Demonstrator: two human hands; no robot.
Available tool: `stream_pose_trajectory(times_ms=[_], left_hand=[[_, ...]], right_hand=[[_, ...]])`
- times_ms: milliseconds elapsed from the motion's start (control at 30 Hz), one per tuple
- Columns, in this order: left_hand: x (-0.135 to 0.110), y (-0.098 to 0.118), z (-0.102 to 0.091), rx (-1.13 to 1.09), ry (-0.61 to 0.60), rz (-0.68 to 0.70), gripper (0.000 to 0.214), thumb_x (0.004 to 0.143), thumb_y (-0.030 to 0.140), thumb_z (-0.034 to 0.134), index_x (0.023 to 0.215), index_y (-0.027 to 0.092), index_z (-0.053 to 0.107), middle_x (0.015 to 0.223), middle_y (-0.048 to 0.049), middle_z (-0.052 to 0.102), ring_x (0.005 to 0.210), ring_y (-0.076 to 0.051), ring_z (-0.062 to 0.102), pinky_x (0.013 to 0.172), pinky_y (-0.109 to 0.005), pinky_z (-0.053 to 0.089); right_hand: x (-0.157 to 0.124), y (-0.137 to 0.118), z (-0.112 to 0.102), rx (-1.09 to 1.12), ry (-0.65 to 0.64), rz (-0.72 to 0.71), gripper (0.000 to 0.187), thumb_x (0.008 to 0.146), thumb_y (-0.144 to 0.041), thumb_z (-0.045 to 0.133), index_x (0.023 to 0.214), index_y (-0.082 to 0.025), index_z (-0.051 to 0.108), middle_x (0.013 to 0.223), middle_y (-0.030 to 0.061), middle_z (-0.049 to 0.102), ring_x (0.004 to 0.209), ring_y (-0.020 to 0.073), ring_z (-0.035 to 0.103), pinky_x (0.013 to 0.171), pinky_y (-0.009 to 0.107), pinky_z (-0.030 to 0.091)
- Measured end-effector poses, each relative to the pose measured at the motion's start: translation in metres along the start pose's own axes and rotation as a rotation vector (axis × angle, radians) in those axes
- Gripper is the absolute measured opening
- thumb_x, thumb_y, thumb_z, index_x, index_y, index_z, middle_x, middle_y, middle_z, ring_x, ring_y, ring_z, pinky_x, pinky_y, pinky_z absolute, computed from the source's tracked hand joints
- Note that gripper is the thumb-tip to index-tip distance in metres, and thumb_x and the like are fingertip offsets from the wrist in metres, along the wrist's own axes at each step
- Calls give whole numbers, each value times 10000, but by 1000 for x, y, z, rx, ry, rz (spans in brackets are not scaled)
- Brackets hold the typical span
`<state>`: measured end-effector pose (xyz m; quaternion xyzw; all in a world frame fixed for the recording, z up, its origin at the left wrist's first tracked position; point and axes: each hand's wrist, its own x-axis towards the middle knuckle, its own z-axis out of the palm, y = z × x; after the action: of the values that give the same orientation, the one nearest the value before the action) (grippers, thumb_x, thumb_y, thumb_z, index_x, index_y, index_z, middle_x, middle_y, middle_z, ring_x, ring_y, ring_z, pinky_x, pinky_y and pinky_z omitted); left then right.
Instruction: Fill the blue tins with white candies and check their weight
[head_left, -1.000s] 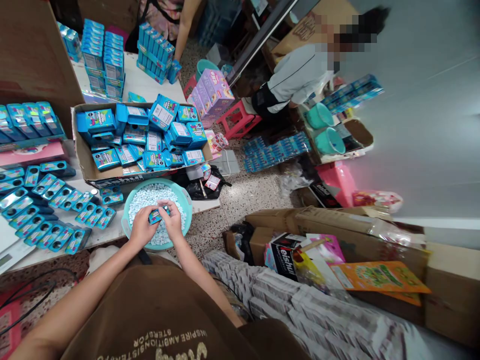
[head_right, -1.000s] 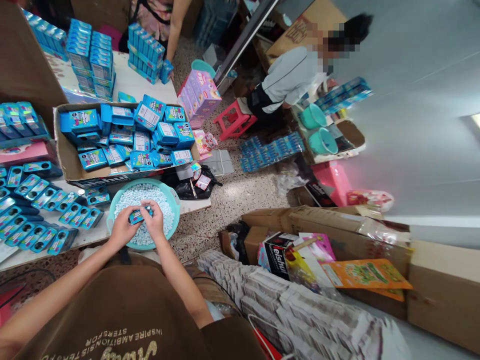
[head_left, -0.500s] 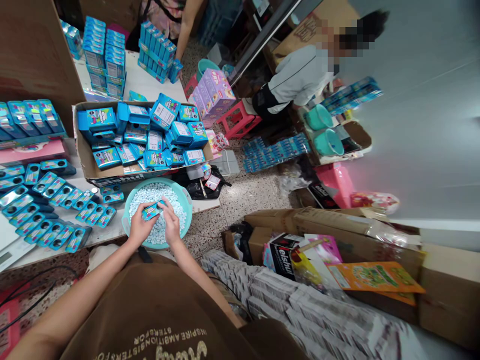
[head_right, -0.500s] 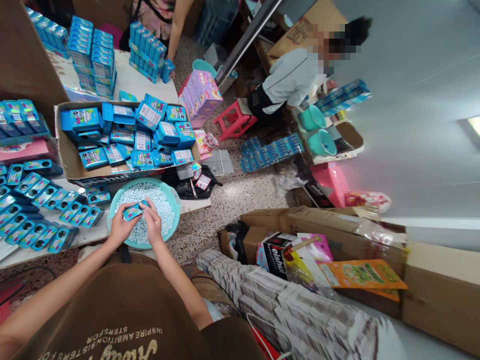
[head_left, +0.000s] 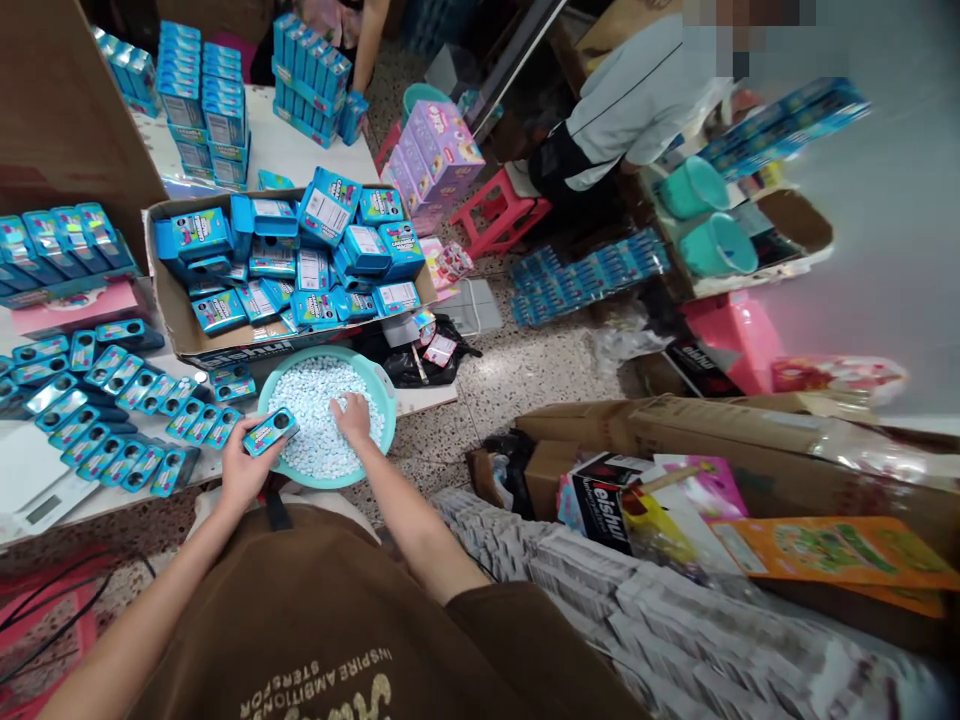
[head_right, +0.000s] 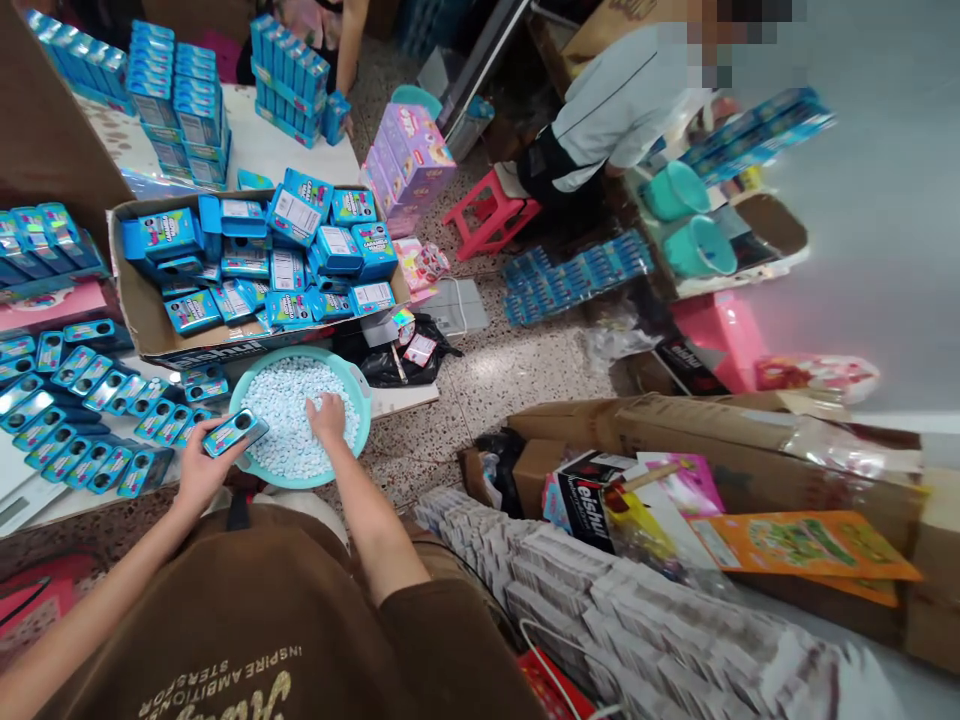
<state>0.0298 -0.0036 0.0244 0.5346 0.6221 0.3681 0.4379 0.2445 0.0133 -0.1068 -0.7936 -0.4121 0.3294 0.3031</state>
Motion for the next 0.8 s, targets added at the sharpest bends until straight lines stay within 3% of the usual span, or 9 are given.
stream_pose_trajectory(times_ms=[133,267,400,567,667,800], left_hand=[[-5,5,-12,48,69,-20,380,677,388,721,985,207,591,1019,-44,642,985,-209,601,922,-380,461],[-3,5,-16,64,107,-30,392,667,386,730,988,208,594,1030,-43,639,985,-205,602,905,-365,473],[1,2,-11,75,53,4,387,675,377,723,994,203,591,1022,-47,643,989,-207,603,921,-373,464],[3,3,3,73,-41,48,371,698,364,703,1011,205,582,1049,-58,644,1003,-212,603,908,-373,472],[2,4,11,61,-125,73,357,720,352,680,1030,207,579,1083,-65,639,1021,-215,601,908,-370,471],[0,3,24,129,-284,139,335,745,301,631,1065,217,576,1092,-57,640,1028,-223,598,902,-372,465]], right_hand=[[-10,-5,14,-108,-103,-38,376,791,-463,551,1056,-200,596,1110,105,570,1037,229,519,920,359,390],[-13,-8,13,9,-196,38,326,750,-538,579,874,-245,647,939,47,647,887,220,574,827,342,427],[-6,-15,10,401,-201,276,336,657,-545,668,682,-214,618,701,11,641,723,190,584,710,298,454],[-2,-35,-10,936,-291,497,362,791,-533,507,640,-205,513,499,-40,504,388,99,375,401,234,339],[-10,-52,-31,1193,-335,489,318,812,-473,511,638,-211,458,515,-56,478,378,74,320,369,202,274],[-27,-79,-52,1448,-296,406,254,855,-399,478,682,-215,449,571,-55,488,424,71,367,379,184,272]])
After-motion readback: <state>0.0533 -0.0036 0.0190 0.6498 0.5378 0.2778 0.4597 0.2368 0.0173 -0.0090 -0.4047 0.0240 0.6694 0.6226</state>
